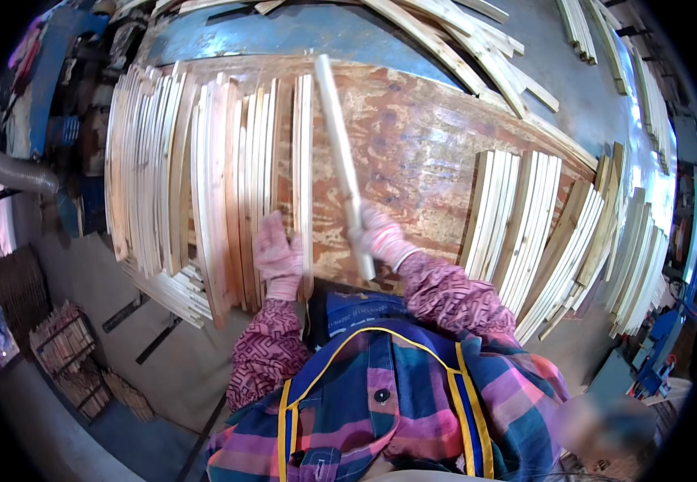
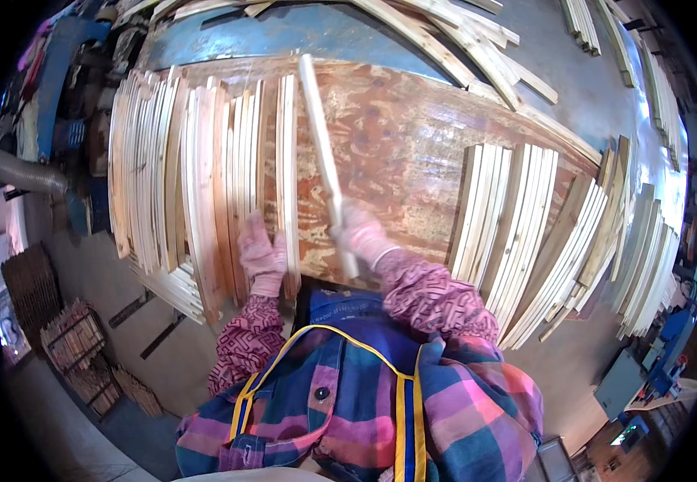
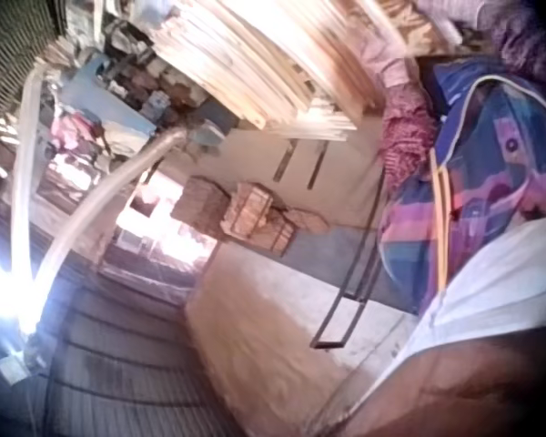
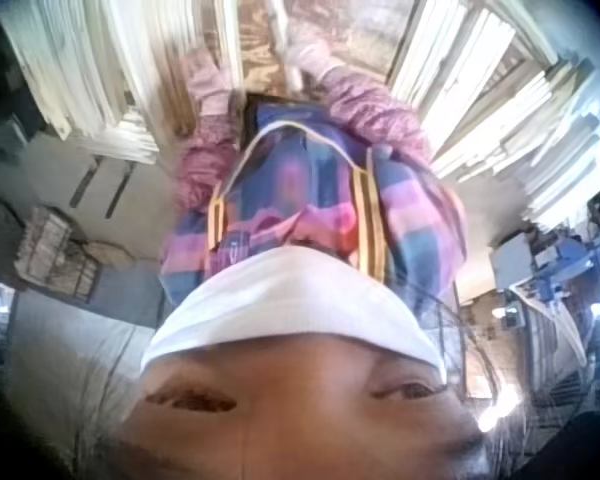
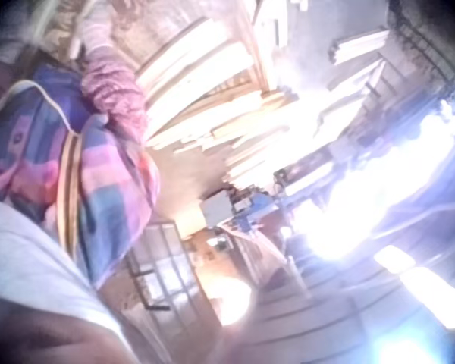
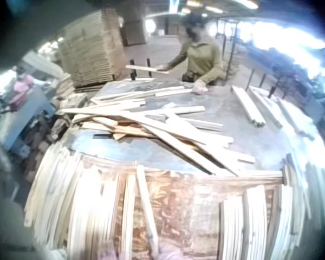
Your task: The person picks up thin wooden planks from a pile on a workbench and stacks them into a neat, aligned bundle. They repeatedly pick up individual planks, align them with the growing stack, and adjust the pile to ensure uniformity. Finally, they lift the completed stack of planks and move it to a nearby machine.
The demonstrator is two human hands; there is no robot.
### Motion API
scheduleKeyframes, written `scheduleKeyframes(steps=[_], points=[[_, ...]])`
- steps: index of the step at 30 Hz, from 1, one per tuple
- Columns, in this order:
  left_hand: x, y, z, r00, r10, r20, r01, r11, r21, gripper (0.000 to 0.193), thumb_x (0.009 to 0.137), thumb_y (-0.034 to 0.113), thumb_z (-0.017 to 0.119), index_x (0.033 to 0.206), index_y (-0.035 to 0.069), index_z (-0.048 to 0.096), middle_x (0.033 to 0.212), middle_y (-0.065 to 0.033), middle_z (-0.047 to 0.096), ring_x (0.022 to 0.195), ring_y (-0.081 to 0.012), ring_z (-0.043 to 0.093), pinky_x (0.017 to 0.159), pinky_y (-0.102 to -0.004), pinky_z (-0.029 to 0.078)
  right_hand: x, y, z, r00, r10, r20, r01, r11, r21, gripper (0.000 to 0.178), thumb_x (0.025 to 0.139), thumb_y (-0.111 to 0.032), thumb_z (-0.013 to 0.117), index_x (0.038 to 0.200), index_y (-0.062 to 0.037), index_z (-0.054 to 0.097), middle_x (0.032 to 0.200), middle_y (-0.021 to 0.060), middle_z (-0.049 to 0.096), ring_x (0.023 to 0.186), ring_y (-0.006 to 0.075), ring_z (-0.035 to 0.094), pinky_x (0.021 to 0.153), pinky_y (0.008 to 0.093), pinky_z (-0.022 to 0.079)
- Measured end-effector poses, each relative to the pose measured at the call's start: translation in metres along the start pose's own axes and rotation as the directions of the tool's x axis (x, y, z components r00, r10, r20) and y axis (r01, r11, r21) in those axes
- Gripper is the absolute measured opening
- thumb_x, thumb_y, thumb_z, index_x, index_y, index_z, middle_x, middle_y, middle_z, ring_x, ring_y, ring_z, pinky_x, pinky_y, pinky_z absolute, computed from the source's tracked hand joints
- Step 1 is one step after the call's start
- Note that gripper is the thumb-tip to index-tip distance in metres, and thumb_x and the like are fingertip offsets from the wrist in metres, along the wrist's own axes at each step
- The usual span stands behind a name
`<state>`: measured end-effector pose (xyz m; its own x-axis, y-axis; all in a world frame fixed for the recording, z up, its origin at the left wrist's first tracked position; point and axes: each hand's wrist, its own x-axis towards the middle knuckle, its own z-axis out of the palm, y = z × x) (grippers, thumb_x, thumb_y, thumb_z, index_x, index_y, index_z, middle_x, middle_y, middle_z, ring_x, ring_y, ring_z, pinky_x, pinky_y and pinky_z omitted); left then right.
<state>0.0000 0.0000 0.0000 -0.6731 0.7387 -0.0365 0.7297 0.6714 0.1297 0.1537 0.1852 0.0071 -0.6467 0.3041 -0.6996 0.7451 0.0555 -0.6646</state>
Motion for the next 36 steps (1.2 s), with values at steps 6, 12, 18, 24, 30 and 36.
scheduleKeyframes(steps=[6, 12, 18, 24, 30, 36], points=[[0.038, 0.063, 0.000, 0.952, -0.159, 0.263, 0.229, 0.938, -0.260, 0.098, 0.079, 0.038, 0.078, 0.161, 0.014, 0.028, 0.144, -0.0213, 0.050, 0.127, -0.0415, 0.052, 0.105, -0.0505, 0.047, 0.045, -0.023, -0.097, 0.913, -0.327, -0.242, 0.137, 0.808, -0.574, 0.028, 0.092, -0.027, 0.053, 0.114, -0.0152, 0.065, 0.108, 0.0100, 0.070, 0.097, 0.0298, 0.069, 0.082, 0.0423, 0.057], [0.041, 0.083, -0.023, 0.995, -0.030, 0.091, 0.017, 0.990, 0.142, 0.093, 0.078, 0.037, 0.078, 0.157, 0.013, 0.036, 0.144, -0.0190, 0.051, 0.127, -0.0366, 0.053, 0.106, -0.0477, 0.047, 0.084, 0.029, -0.341, 0.399, -0.146, -0.905, -0.650, 0.651, -0.392, 0.061, 0.086, -0.019, 0.065, 0.144, -0.0235, 0.044, 0.131, 0.0131, 0.061, 0.121, 0.0326, 0.060, 0.102, 0.0446, 0.050], [0.168, 0.200, -0.011, 0.942, 0.267, 0.202, -0.040, 0.689, -0.724, 0.078, 0.094, 0.046, 0.065, 0.158, 0.012, 0.036, 0.149, -0.0186, 0.050, 0.133, -0.0335, 0.051, 0.113, -0.0472, 0.041, 0.026, 0.023, -0.412, 0.767, 0.097, -0.635, -0.198, 0.976, -0.090, 0.056, 0.088, -0.018, 0.075, 0.142, -0.0138, 0.061, 0.125, 0.0140, 0.071, 0.108, 0.0266, 0.069, 0.096, 0.0364, 0.055], [0.228, 0.316, -0.024, 0.594, 0.450, 0.667, 0.803, -0.290, -0.520, 0.048, 0.092, 0.019, 0.076, 0.133, 0.001, 0.057, 0.112, -0.0139, 0.072, 0.092, -0.0225, 0.072, 0.078, -0.0364, 0.063, 0.027, 0.029, -0.394, 0.783, -0.205, -0.587, 0.120, 0.976, -0.181, 0.068, 0.087, -0.044, 0.078, 0.144, -0.0121, 0.058, 0.141, 0.0141, 0.063, 0.135, 0.0299, 0.054, 0.116, 0.0418, 0.041], [0.212, 0.289, -0.037, 0.664, 0.290, 0.689, 0.748, -0.274, -0.605, 0.046, 0.091, 0.018, 0.075, 0.132, 0.004, 0.060, 0.102, -0.0046, 0.069, 0.086, -0.0176, 0.070, 0.072, -0.0348, 0.063, 0.011, 0.074, -0.480, 0.558, 0.091, -0.825, -0.558, 0.776, -0.292, 0.059, 0.090, -0.041, 0.070, 0.142, -0.0188, 0.054, 0.125, 0.0152, 0.068, 0.117, 0.0288, 0.066, 0.096, 0.0437, 0.053], [0.170, 0.238, -0.023, 0.846, 0.050, 0.531, 0.525, 0.093, -0.846, 0.057, 0.089, 0.020, 0.078, 0.137, -0.001, 0.056, 0.129, -0.0170, 0.064, 0.110, -0.0248, 0.068, 0.095, -0.0351, 0.059, -0.030, 0.061, -0.402, 0.909, -0.011, -0.417, 0.305, 0.700, 0.646, 0.062, 0.098, -0.036, 0.069, 0.142, 0.0056, 0.053, 0.119, 0.0212, 0.070, 0.115, 0.0298, 0.067, 0.102, 0.0377, 0.053]])
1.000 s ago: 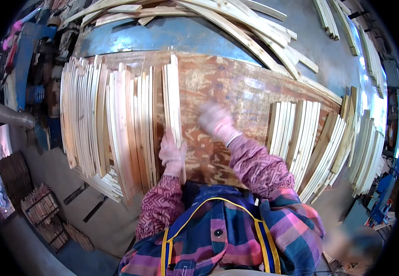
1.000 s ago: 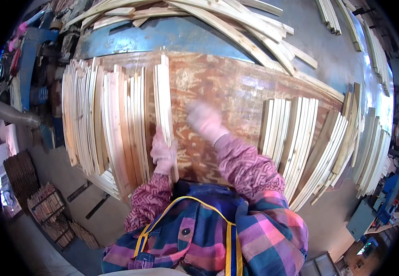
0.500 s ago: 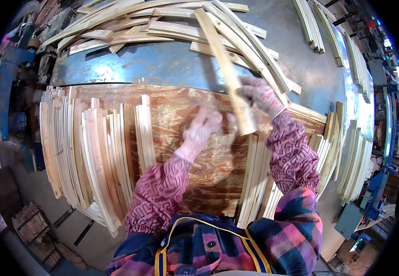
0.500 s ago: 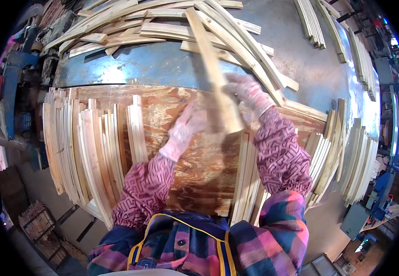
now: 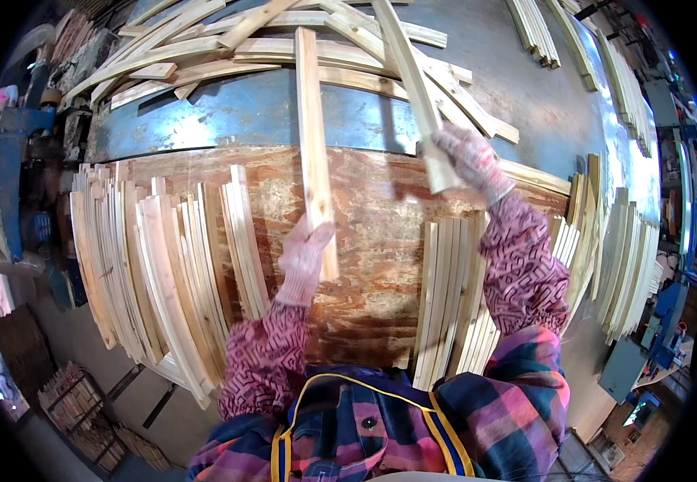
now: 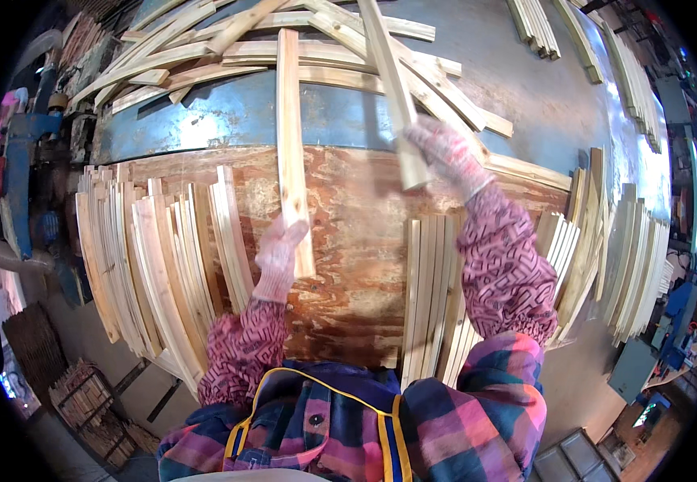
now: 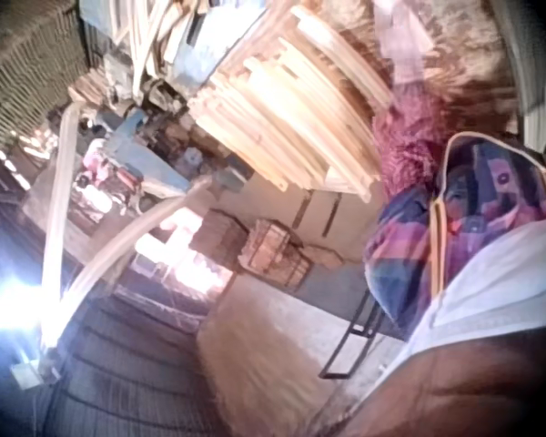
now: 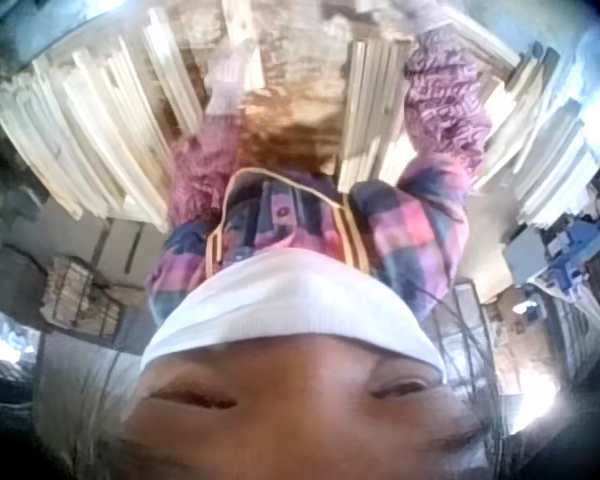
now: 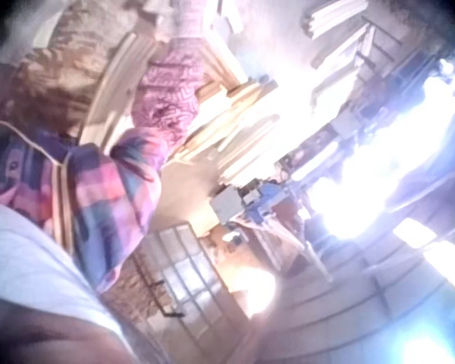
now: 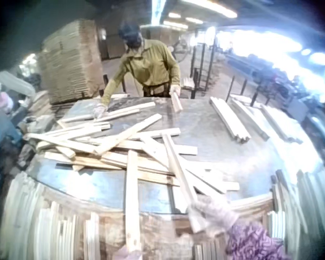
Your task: The person picks up thin wooden planks from a pile on a workbench and stacks them into a neat, aligned bundle. They repeatedly pick up individual planks, align them with the growing stack, and adjust the pile to ensure uniformity. Finally, they lift the completed stack of planks and move it to a nearby machine.
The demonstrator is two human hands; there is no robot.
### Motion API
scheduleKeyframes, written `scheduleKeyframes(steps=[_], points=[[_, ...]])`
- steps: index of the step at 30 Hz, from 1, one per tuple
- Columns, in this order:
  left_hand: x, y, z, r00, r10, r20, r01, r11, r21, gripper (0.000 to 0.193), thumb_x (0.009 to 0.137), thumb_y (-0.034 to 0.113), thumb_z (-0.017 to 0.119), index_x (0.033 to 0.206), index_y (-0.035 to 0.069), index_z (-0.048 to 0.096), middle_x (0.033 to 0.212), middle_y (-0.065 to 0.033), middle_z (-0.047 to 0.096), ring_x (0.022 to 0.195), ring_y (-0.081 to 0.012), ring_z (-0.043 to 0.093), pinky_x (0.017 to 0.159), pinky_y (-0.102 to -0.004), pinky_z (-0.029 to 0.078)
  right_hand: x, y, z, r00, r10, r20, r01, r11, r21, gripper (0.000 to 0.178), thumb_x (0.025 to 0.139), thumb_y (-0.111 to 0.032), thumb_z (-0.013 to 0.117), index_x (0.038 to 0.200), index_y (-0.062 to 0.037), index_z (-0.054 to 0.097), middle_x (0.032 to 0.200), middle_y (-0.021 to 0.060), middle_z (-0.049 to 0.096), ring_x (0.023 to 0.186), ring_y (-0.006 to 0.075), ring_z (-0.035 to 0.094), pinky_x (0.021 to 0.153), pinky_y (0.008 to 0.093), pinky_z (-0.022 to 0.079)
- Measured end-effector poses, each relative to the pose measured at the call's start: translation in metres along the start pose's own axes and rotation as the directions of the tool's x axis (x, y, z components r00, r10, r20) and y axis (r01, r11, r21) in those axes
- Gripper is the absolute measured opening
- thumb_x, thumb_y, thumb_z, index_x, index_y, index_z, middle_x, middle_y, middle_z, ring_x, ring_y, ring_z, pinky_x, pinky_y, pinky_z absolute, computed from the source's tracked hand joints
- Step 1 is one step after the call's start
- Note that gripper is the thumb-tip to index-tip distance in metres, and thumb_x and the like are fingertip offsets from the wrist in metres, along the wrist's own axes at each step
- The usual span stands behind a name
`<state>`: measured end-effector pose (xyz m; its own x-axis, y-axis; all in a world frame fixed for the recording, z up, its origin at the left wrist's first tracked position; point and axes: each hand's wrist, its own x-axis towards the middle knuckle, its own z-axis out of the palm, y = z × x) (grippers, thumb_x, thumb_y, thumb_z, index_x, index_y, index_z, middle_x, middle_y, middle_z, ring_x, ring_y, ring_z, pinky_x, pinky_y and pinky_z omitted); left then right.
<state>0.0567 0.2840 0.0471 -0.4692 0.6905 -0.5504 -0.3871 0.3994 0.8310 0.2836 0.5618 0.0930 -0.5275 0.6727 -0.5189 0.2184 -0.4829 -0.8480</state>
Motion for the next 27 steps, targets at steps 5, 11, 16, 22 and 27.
scheduleKeyframes(steps=[5, 11, 16, 22, 27], points=[[-0.119, -0.062, -0.088, 0.860, 0.509, 0.035, -0.162, 0.208, 0.965, 0.068, 0.081, 0.026, 0.078, 0.145, 0.017, 0.057, 0.156, -0.0226, 0.036, 0.139, -0.0449, 0.039, 0.113, -0.0499, 0.042, -0.071, 0.053, 0.059, 0.993, 0.108, 0.050, -0.107, 0.994, -0.022, 0.052, 0.097, -0.032, 0.070, 0.132, 0.0058, 0.060, 0.119, 0.0189, 0.070, 0.110, 0.0284, 0.068, 0.099, 0.0379, 0.056], [-0.163, -0.091, -0.118, 0.913, 0.401, -0.071, 0.048, 0.067, 0.997, 0.079, 0.086, 0.033, 0.077, 0.155, 0.016, 0.042, 0.156, -0.0208, 0.037, 0.138, -0.0442, 0.038, 0.110, -0.0502, 0.043, -0.136, 0.131, 0.113, 0.980, 0.109, 0.165, -0.066, 0.967, -0.246, 0.053, 0.101, -0.032, 0.061, 0.140, 0.0027, 0.054, 0.110, 0.0165, 0.072, 0.094, 0.0225, 0.069, 0.093, 0.0401, 0.058], [-0.100, -0.043, -0.061, 0.964, 0.038, 0.264, -0.093, 0.976, 0.199, 0.070, 0.095, 0.040, 0.073, 0.150, 0.005, 0.048, 0.134, -0.0124, 0.061, 0.113, -0.0190, 0.060, 0.099, -0.0363, 0.049, -0.176, 0.156, 0.193, 0.902, 0.055, 0.429, 0.119, 0.922, -0.368, 0.053, 0.102, -0.035, 0.057, 0.142, 0.0000, 0.052, 0.116, 0.0212, 0.070, 0.104, 0.0318, 0.069, 0.096, 0.0401, 0.056], [-0.105, -0.074, -0.081, 0.893, 0.433, -0.122, 0.125, 0.023, 0.992, 0.087, 0.083, 0.035, 0.080, 0.158, 0.015, 0.038, 0.152, -0.0164, 0.047, 0.138, -0.0331, 0.045, 0.115, -0.0442, 0.040, -0.103, 0.044, 0.094, 0.953, -0.299, 0.052, 0.192, 0.462, -0.866, 0.032, 0.096, -0.028, 0.064, 0.120, -0.0070, 0.068, 0.121, 0.0145, 0.069, 0.105, 0.0282, 0.068, 0.089, 0.0403, 0.057], [-0.122, -0.086, -0.110, 0.925, 0.337, -0.176, 0.193, -0.016, 0.981, 0.089, 0.082, 0.037, 0.078, 0.159, 0.018, 0.037, 0.161, -0.0185, 0.034, 0.148, -0.0397, 0.030, 0.119, -0.0456, 0.034, -0.024, -0.008, -0.022, 0.864, -0.084, -0.497, -0.469, 0.229, -0.853, 0.056, 0.087, -0.044, 0.070, 0.128, -0.0081, 0.059, 0.119, 0.0182, 0.071, 0.107, 0.0324, 0.072, 0.088, 0.0441, 0.059]])
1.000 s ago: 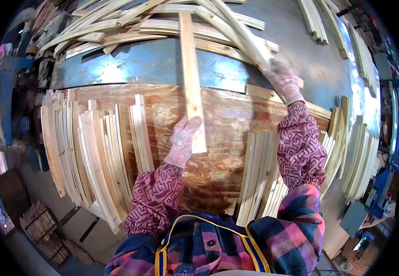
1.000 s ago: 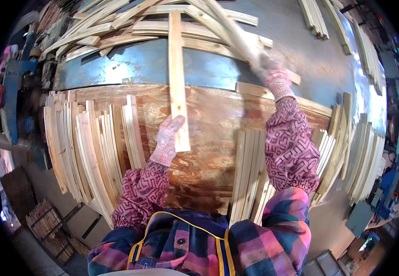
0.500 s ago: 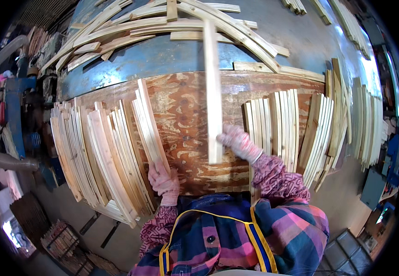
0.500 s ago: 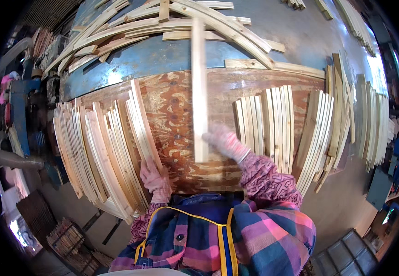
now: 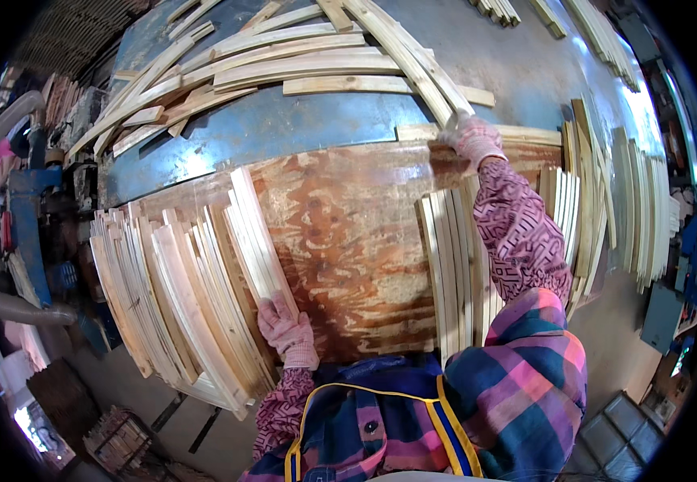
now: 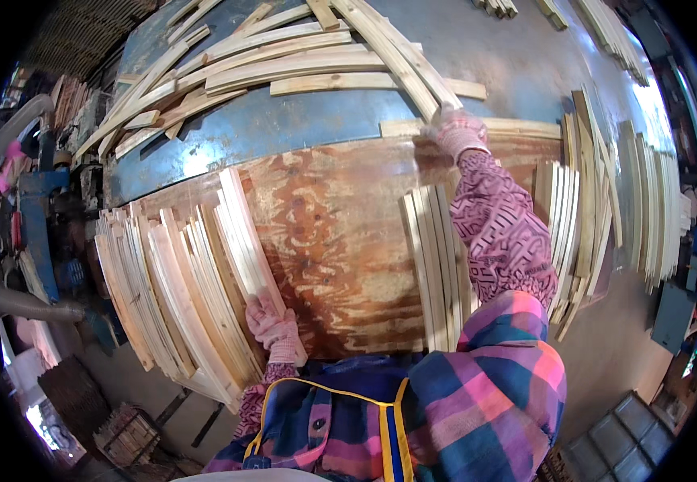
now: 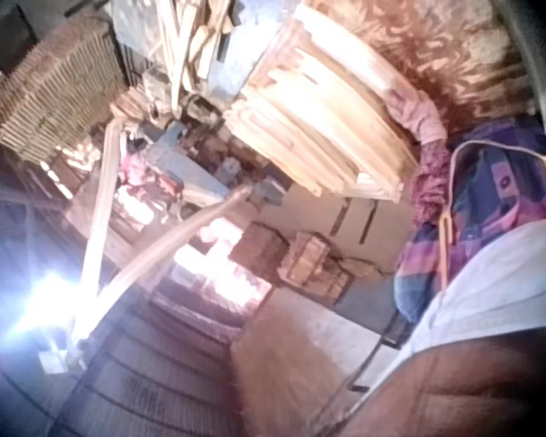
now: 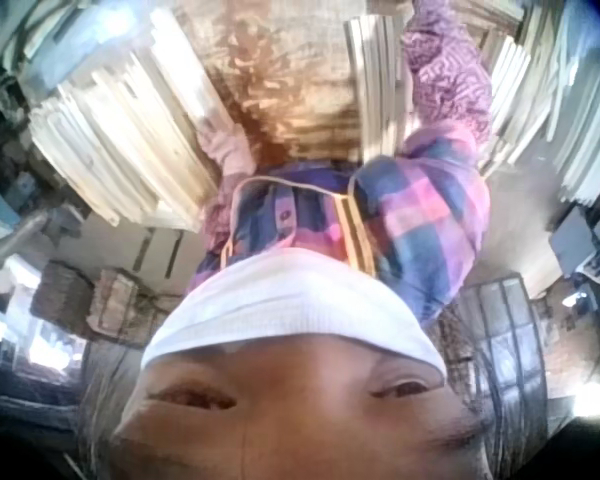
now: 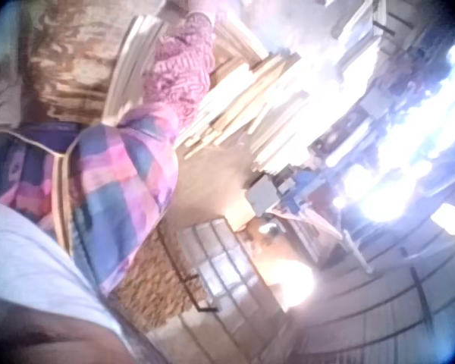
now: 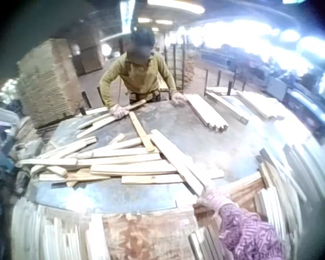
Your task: The person picks up thin wooden planks from a pile on a workbench and stacks them into a neat, aligned bundle. They repeatedly pick up individual planks, align them with the growing stack, and adjust the pile to ensure uniformity. Finally, they lift the completed stack of planks and move it to a nearby machine.
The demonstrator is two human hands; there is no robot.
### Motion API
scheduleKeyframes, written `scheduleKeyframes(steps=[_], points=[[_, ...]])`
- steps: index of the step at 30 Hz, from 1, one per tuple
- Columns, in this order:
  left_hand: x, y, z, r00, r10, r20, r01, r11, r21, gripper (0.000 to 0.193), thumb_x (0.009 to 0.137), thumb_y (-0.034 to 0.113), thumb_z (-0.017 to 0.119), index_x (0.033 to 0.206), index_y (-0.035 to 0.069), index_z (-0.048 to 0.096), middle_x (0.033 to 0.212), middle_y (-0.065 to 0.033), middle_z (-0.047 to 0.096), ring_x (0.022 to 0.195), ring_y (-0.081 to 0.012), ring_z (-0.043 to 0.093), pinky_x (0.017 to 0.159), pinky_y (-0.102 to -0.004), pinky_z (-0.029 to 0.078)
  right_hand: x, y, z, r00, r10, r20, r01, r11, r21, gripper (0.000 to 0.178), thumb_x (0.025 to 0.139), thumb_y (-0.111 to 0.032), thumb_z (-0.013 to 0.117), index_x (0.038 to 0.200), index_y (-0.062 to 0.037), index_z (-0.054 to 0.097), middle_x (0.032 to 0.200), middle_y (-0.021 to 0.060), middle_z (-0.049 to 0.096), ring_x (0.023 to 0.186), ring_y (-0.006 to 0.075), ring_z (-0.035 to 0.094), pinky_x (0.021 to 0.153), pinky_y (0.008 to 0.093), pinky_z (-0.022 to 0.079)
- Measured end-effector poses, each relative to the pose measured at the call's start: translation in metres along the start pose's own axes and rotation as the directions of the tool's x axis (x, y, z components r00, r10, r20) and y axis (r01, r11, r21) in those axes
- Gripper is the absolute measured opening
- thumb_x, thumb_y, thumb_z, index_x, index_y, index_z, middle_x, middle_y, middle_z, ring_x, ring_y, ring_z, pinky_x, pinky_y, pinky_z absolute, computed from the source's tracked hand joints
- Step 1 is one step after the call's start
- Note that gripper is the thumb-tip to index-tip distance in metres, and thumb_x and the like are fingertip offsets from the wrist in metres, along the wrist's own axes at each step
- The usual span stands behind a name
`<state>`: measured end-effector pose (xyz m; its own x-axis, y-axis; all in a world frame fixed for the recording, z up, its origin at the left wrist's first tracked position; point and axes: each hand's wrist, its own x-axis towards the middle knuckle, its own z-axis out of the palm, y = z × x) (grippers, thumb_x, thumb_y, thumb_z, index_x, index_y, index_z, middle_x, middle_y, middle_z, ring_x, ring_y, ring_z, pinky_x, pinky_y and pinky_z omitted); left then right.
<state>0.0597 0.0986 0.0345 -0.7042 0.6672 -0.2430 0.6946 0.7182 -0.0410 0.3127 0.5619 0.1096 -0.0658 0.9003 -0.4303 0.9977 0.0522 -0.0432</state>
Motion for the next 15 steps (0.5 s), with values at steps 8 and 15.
scheduleKeyframes(steps=[8, 15], points=[[0.113, 0.148, -0.056, 0.872, 0.477, 0.111, -0.005, 0.237, -0.972, 0.076, 0.094, 0.036, 0.069, 0.156, 0.006, 0.036, 0.149, -0.0207, 0.050, 0.132, -0.0336, 0.052, 0.109, -0.0428, 0.046, -0.018, -0.030, 0.003, 0.918, -0.321, 0.232, 0.043, 0.663, 0.747, 0.078, 0.090, -0.024, 0.075, 0.153, 0.0015, 0.037, 0.123, 0.0222, 0.068, 0.099, 0.0286, 0.072, 0.076, 0.0407, 0.063], [0.158, 0.247, -0.110, 0.611, 0.616, 0.497, 0.500, 0.187, -0.845, 0.060, 0.096, 0.039, 0.061, 0.138, -0.003, 0.052, 0.099, -0.0149, 0.068, 0.078, -0.0208, 0.070, 0.066, -0.0310, 0.063, 0.008, 0.006, 0.006, 0.924, -0.377, -0.064, 0.317, 0.658, 0.683, 0.071, 0.091, -0.047, 0.074, 0.150, -0.0131, 0.052, 0.142, 0.0130, 0.062, 0.129, 0.0277, 0.060, 0.109, 0.0382, 0.049]])
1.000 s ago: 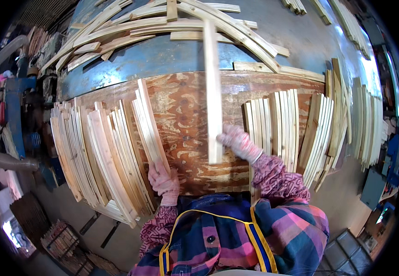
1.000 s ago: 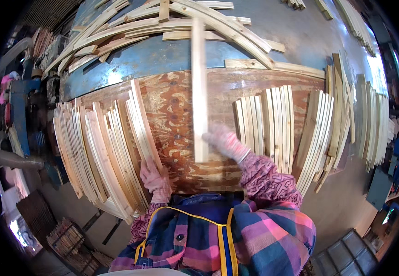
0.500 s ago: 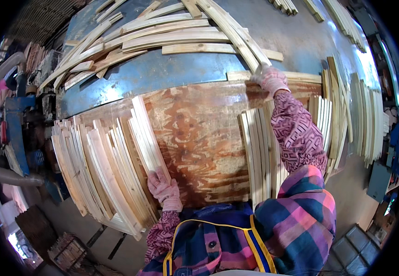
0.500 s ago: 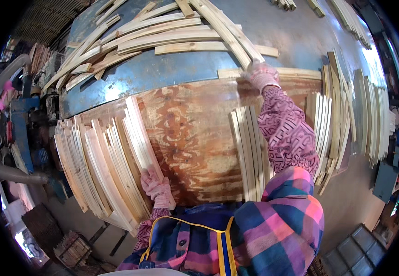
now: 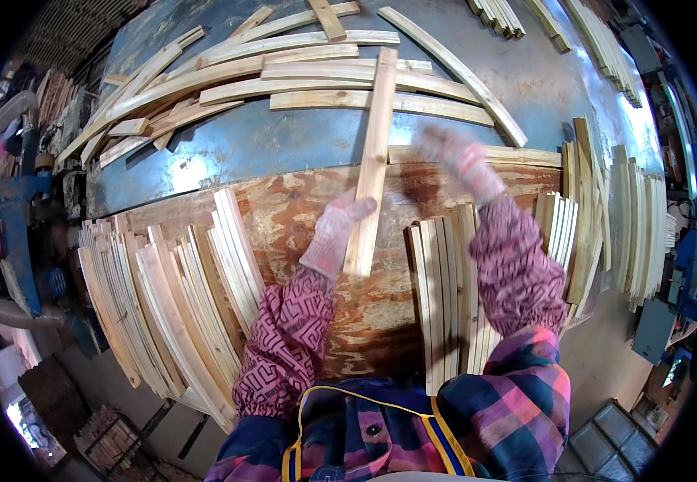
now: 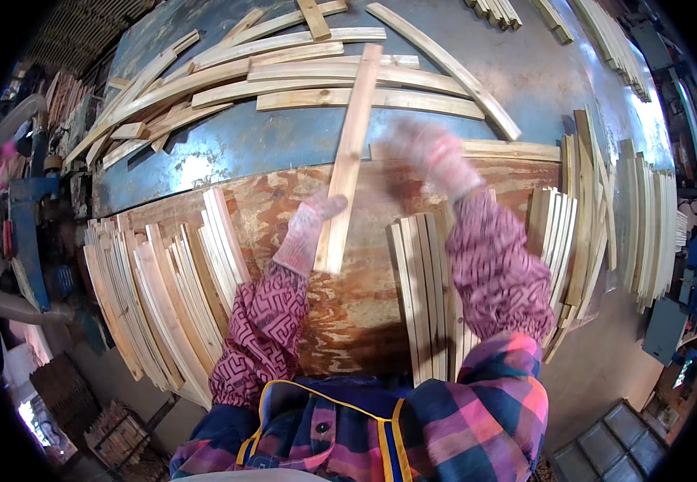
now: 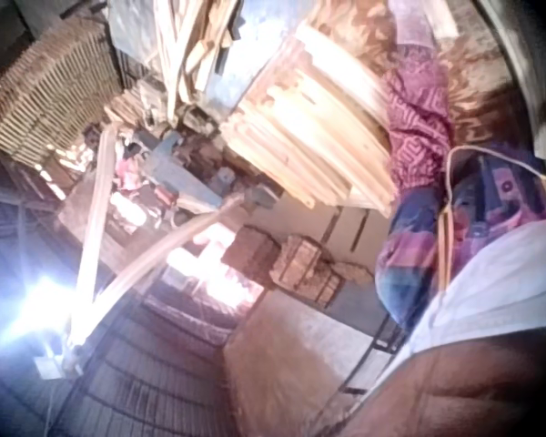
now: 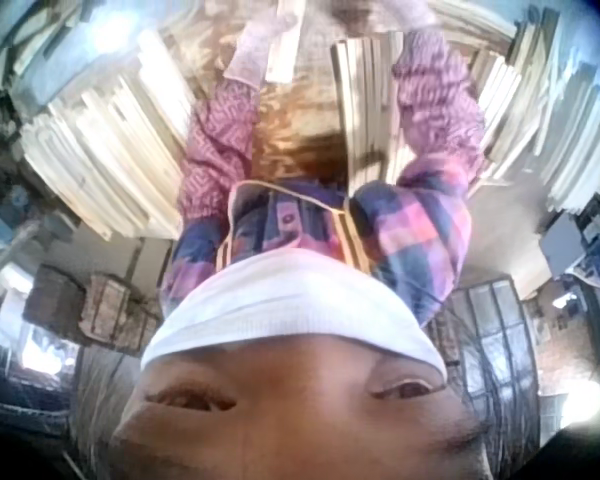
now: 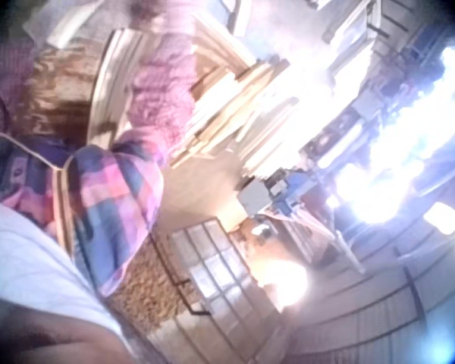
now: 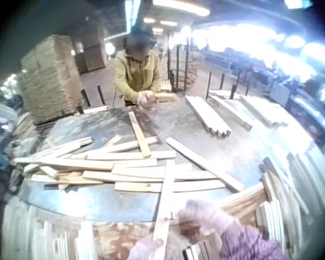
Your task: The person picks up thin wooden planks from a pile on a workbench and stacks them into a neat, aligned bundle. They repeatedly pick up individual planks, align them with the growing stack, and adjust the pile to ensure uniformity. Finally, they lift the completed stack of planks and move it to a nearby machine.
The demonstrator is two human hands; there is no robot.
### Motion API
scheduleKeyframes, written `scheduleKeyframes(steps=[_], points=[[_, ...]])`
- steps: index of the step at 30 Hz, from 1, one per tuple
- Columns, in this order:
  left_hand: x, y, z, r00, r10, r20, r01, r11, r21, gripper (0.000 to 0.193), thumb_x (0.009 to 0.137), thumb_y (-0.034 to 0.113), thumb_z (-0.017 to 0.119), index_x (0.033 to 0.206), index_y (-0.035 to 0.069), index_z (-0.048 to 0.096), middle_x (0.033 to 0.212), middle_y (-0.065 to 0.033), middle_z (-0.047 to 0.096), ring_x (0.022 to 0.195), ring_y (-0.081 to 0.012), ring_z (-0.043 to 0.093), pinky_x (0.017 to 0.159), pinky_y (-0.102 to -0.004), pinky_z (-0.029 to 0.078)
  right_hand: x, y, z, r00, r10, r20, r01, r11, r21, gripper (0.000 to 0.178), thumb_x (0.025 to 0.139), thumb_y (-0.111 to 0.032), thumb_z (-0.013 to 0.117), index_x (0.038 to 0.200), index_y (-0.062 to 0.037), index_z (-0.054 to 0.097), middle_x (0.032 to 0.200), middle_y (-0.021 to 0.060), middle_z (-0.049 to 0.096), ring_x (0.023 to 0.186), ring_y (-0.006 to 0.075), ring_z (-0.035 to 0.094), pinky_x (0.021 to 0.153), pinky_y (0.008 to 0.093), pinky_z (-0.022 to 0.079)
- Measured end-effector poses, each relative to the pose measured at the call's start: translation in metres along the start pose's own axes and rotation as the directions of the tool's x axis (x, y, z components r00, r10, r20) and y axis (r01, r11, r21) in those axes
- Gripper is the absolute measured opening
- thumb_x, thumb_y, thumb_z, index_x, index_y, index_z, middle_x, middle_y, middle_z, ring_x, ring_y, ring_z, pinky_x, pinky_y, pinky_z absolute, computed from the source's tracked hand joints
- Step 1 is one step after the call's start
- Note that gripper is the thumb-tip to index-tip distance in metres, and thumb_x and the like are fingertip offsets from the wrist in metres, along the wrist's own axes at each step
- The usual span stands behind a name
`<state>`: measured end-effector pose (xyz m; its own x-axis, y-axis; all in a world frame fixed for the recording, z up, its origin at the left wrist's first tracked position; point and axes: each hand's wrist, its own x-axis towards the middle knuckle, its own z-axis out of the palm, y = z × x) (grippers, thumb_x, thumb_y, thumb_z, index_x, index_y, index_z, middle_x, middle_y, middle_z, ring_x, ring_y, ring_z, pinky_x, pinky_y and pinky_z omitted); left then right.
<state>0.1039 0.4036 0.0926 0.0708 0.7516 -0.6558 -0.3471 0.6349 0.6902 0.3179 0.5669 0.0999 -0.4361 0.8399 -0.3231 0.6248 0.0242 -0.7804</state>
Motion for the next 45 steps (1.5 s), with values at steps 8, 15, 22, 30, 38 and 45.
scheduleKeyframes(steps=[8, 15, 22, 30, 38, 45], points=[[-0.129, -0.131, -0.067, 0.770, 0.597, -0.226, -0.171, 0.534, 0.828, 0.062, 0.084, 0.028, 0.073, 0.142, 0.009, 0.059, 0.133, -0.0227, 0.062, 0.121, -0.0337, 0.060, 0.104, -0.0423, 0.049, 0.102, 0.122, -0.121, 0.704, 0.302, -0.643, -0.695, 0.475, -0.540, 0.048, 0.095, -0.029, 0.057, 0.140, -0.0164, 0.056, 0.138, 0.0100, 0.061, 0.121, 0.0287, 0.061, 0.100, 0.0396, 0.052], [-0.192, -0.212, -0.092, 0.609, 0.435, -0.663, 0.627, 0.247, 0.738, 0.079, 0.083, 0.028, 0.076, 0.154, 0.017, 0.043, 0.158, -0.0226, 0.029, 0.143, -0.0450, 0.031, 0.118, -0.0512, 0.033, 0.169, 0.067, -0.037, 0.952, 0.042, -0.305, -0.283, 0.510, -0.812, 0.062, 0.092, -0.031, 0.066, 0.150, -0.0288, 0.045, 0.157, 0.0059, 0.046, 0.139, 0.0281, 0.052, 0.107, 0.0422, 0.050], [-0.176, -0.179, -0.101, 0.594, 0.471, -0.652, 0.588, 0.300, 0.751, 0.073, 0.084, 0.029, 0.077, 0.150, 0.022, 0.047, 0.150, -0.0211, 0.037, 0.136, -0.0432, 0.038, 0.110, -0.0507, 0.042, 0.145, 0.038, -0.078, 0.931, 0.256, -0.260, -0.352, 0.443, -0.824, 0.038, 0.099, -0.039, 0.059, 0.131, -0.0202, 0.067, 0.133, 0.0107, 0.067, 0.127, 0.0274, 0.063, 0.101, 0.0411, 0.054], [-0.156, -0.164, -0.091, 0.620, 0.644, -0.448, 0.372, 0.261, 0.891, 0.076, 0.081, 0.034, 0.079, 0.150, 0.019, 0.050, 0.147, -0.0151, 0.043, 0.131, -0.0390, 0.045, 0.108, -0.0492, 0.043, 0.125, 0.020, -0.012, 0.987, 0.112, 0.112, 0.032, 0.551, -0.834, 0.072, 0.082, -0.029, 0.076, 0.148, -0.0203, 0.050, 0.150, 0.0153, 0.052, 0.136, 0.0331, 0.054, 0.106, 0.0487, 0.051], [-0.138, -0.145, -0.078, 0.689, 0.599, -0.409, -0.070, 0.616, 0.785, 0.074, 0.084, 0.037, 0.076, 0.149, 0.011, 0.051, 0.148, -0.0157, 0.048, 0.131, -0.0380, 0.049, 0.110, -0.0489, 0.042, 0.098, -0.072, -0.009, 0.953, -0.025, 0.303, 0.244, 0.657, -0.713, 0.046, 0.095, -0.023, 0.065, 0.137, -0.0082, 0.056, 0.116, 0.0179, 0.072, 0.109, 0.0305, 0.071, 0.085, 0.0350, 0.061], [-0.061, -0.100, -0.015, 0.993, 0.116, -0.017, -0.083, 0.589, -0.804, 0.056, 0.091, 0.028, 0.077, 0.131, -0.007, 0.060, 0.130, -0.0200, 0.066, 0.116, -0.0296, 0.068, 0.098, -0.0441, 0.058, -0.013, -0.095, 0.088, 0.627, 0.078, 0.775, 0.199, 0.946, -0.256, 0.065, 0.103, -0.045, 0.055, 0.152, -0.0049, 0.044, 0.140, 0.0236, 0.059, 0.133, 0.0369, 0.055, 0.117, 0.0432, 0.039]])
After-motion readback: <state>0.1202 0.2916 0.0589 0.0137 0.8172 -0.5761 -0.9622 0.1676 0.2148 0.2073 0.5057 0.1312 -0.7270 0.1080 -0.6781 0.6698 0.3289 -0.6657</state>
